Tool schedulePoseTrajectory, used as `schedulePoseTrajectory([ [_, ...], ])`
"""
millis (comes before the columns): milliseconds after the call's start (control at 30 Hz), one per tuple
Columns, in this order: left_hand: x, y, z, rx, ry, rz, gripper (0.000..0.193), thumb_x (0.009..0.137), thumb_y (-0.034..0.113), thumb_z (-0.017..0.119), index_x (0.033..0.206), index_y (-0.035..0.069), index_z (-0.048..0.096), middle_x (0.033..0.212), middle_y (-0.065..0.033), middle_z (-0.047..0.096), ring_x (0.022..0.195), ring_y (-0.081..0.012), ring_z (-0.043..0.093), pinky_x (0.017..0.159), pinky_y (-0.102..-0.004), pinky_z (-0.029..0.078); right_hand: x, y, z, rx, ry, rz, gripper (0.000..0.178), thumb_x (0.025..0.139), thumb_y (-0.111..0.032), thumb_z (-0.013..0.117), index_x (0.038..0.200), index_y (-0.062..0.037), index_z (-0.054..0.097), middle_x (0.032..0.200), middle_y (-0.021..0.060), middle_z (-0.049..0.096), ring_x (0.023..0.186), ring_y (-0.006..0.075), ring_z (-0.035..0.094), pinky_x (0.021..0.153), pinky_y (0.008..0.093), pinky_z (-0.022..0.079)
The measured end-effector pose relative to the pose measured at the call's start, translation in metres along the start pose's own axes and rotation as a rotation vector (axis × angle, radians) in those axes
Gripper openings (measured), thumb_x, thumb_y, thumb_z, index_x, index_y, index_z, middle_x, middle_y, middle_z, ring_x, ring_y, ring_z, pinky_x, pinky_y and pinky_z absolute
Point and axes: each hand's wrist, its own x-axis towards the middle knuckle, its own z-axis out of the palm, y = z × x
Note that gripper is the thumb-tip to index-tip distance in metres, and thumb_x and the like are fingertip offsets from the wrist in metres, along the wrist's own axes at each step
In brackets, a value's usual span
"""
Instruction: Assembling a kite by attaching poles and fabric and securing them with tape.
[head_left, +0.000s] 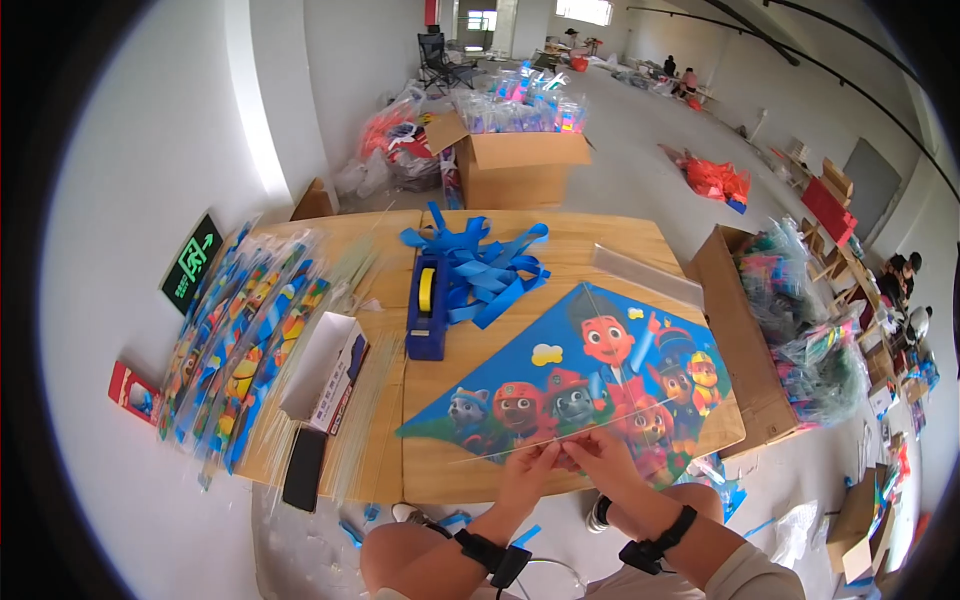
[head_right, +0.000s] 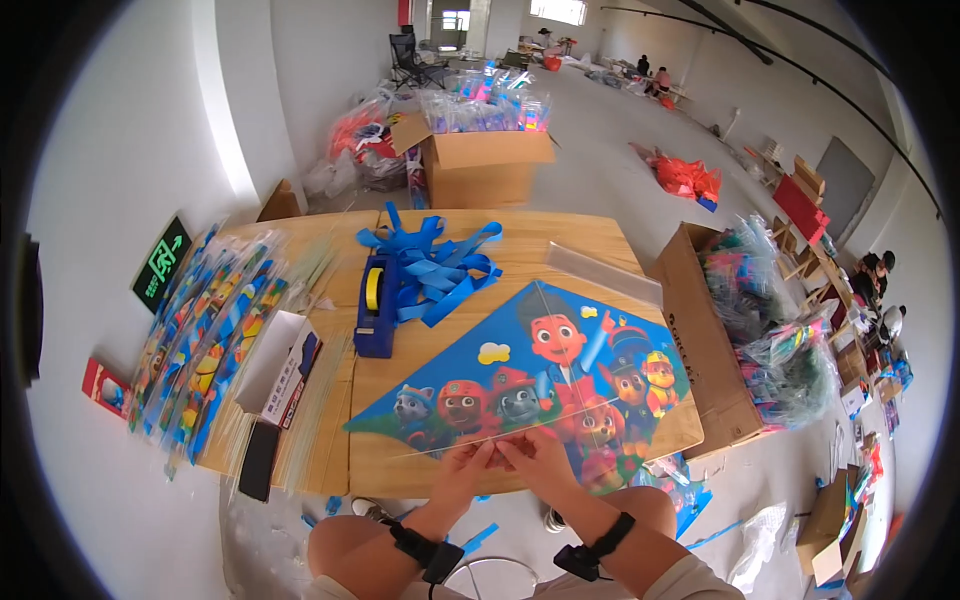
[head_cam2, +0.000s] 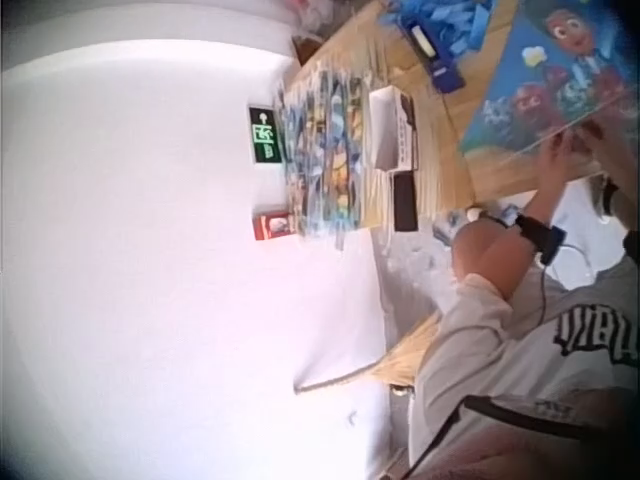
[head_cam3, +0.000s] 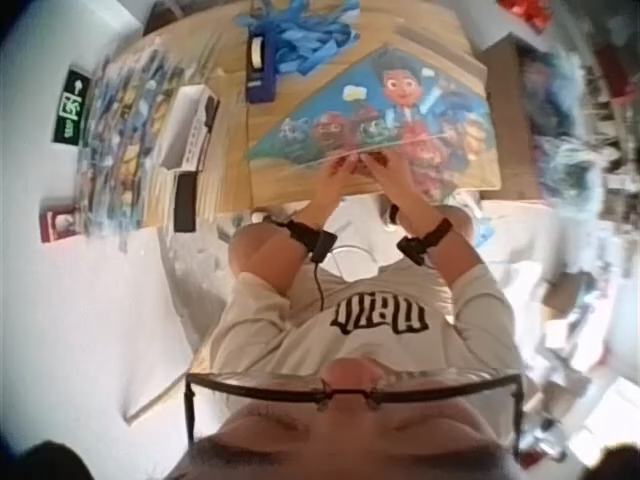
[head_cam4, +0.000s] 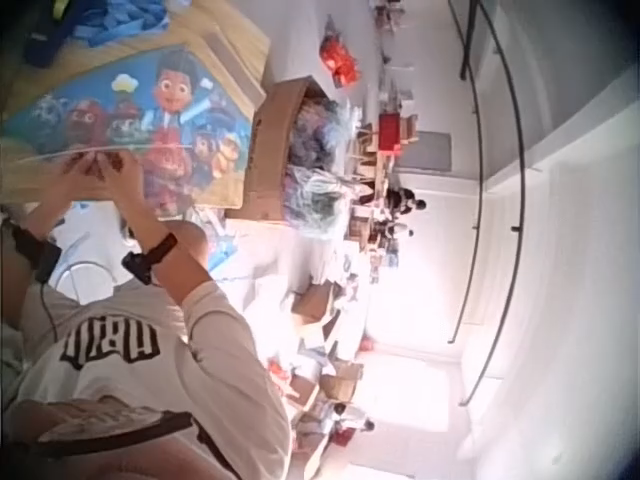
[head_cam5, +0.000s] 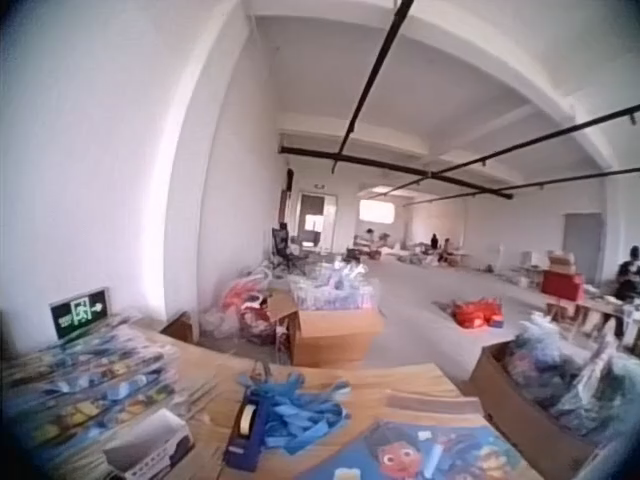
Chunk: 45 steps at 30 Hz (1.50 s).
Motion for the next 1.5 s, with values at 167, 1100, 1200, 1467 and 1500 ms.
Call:
schedulePoseTrajectory([
  [167,0.009,0.006,-0.010,0.076,0.073,-0.033,0.021,0.103,0.019,0.062,0.113,0.002,0.068,0.096,-0.0003,0.068,0.080,-0.0051,0.057,0.069,-0.0206,0.046,0.023,0.003,0.023,0.305,-0.025,0.132,0.019,0.101,-0.019,0.062,0.105,-0.0001,0.063,0.097,0.0065,0.069,0.083,0.0127,0.068,0.076,0.0295,0.057],
  [1100,-0.008,0.049,-0.093,1.728,0.256,0.324,0.080,0.087,0.032,0.070,0.150,-0.004,0.036,0.161,-0.0207,0.028,0.149,-0.0417,0.026,0.120,-0.0532,0.025,0.175,0.008,0.081,-0.175,-0.054,0.263,0.027,0.099,-0.031,0.065,0.092,-0.0044,0.066,0.081,0.0026,0.068,0.065,0.0122,0.063,0.055,0.0254,0.046],
  [1200,-0.008,0.047,-0.097,1.726,0.254,0.329,0.083,0.088,0.034,0.069,0.152,-0.005,0.032,0.162,-0.0201,0.027,0.150,-0.0411,0.024,0.120,-0.0543,0.024,0.167,0.006,0.079,-0.614,0.010,0.052,0.026,0.094,-0.028,0.069,0.094,-0.0025,0.066,0.090,0.0071,0.068,0.074,0.0218,0.066,0.061,0.0347,0.049],
  [1467,0.000,0.094,-0.132,1.741,0.406,0.254,0.038,0.087,0.023,0.068,0.124,0.013,0.064,0.125,-0.0100,0.060,0.122,-0.0315,0.052,0.102,-0.0498,0.039,0.076,0.025,0.067,-1.124,-0.157,-0.607,0.058,0.084,-0.029,0.073,0.134,-0.0058,0.056,0.147,0.0124,0.049,0.133,0.0355,0.048,0.105,0.0486,0.042],
  [1500,-0.002,0.103,-0.141,1.749,0.392,0.212,0.038,0.087,0.023,0.068,0.124,0.013,0.064,0.125,-0.0100,0.060,0.122,-0.0315,0.052,0.102,-0.0498,0.039,0.069,0.028,0.067,-1.198,-0.168,-0.623,0.065,0.085,-0.031,0.072,0.141,-0.0065,0.050,0.153,0.0121,0.043,0.139,0.0358,0.043,0.109,0.0510,0.038],
])
